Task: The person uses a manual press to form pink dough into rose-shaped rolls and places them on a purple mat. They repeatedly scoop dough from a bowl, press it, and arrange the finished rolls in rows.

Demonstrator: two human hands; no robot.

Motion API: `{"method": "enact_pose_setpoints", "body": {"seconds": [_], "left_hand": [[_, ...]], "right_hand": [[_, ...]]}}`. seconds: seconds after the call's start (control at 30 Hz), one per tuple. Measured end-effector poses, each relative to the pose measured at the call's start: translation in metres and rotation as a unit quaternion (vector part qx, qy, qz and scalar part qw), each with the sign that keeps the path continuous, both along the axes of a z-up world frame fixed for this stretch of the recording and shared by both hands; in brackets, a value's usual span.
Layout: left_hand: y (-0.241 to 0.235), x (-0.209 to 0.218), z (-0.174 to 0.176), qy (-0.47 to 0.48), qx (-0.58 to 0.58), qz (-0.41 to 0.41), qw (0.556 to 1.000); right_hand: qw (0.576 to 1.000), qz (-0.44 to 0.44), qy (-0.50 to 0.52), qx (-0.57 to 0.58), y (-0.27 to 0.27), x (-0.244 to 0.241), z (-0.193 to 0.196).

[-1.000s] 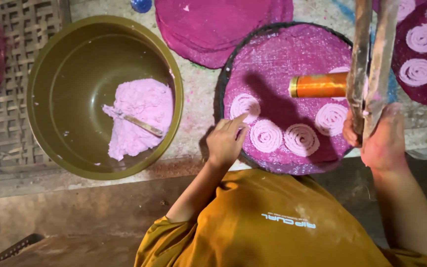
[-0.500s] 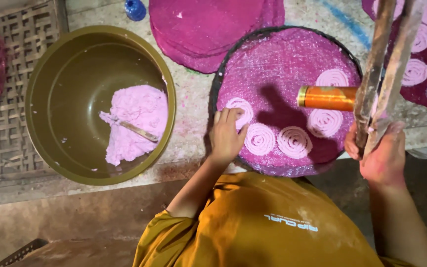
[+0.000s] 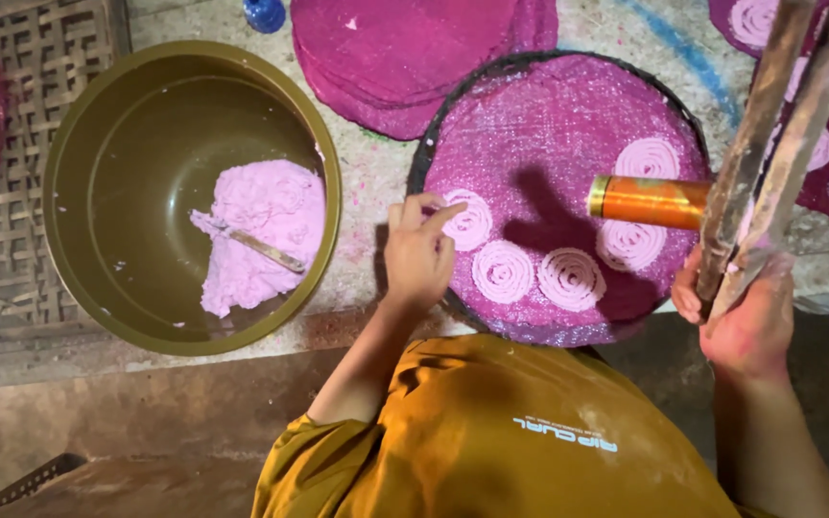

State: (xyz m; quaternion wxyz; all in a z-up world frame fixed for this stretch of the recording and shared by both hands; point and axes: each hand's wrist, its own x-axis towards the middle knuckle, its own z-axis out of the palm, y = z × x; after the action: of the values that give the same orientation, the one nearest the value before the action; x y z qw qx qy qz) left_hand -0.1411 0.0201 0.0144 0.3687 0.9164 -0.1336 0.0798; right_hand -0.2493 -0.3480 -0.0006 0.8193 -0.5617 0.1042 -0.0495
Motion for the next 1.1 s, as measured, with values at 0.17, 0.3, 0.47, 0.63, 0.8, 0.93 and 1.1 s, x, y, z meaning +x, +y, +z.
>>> {"method": "enact_pose_setpoints", "body": {"seconds": [0.17,0.3,0.47,0.63,0.8,0.93,1.1], "left_hand": [[0.018,-0.008,0.049,-0.06,-0.039,-0.021,0.997],[0.02,-0.031,0.072,-0.062,-0.041,-0.166,0.983],[0.038,-0.052,0.04,0.295,-0.249,-0.188,0.903],[0.096,-0.082,0.0,0.373,-0.462,0.014,0.805],[0.13,-0.096,-0.017,0.37,-0.504,0.087,0.775],[0.142,-0.099,-0.02,0.365,-0.511,0.098,0.772],[0.155,-0.095,-0.024,0.366,-0.515,0.092,0.769]], "right_hand": [[0.994,0.071,0.011,-0.08,0.03,0.012,0.015],[0.961,0.225,0.131,-0.09,0.089,0.022,0.033],[0.839,0.322,-0.153,-0.41,0.126,0.082,0.054],[0.73,0.203,-0.154,-0.634,0.157,0.125,0.025],[0.689,0.209,-0.148,-0.678,0.164,0.13,0.0],[0.69,0.202,-0.102,-0.687,0.164,0.131,-0.007],[0.676,0.19,-0.09,-0.706,0.163,0.129,-0.007]]}}
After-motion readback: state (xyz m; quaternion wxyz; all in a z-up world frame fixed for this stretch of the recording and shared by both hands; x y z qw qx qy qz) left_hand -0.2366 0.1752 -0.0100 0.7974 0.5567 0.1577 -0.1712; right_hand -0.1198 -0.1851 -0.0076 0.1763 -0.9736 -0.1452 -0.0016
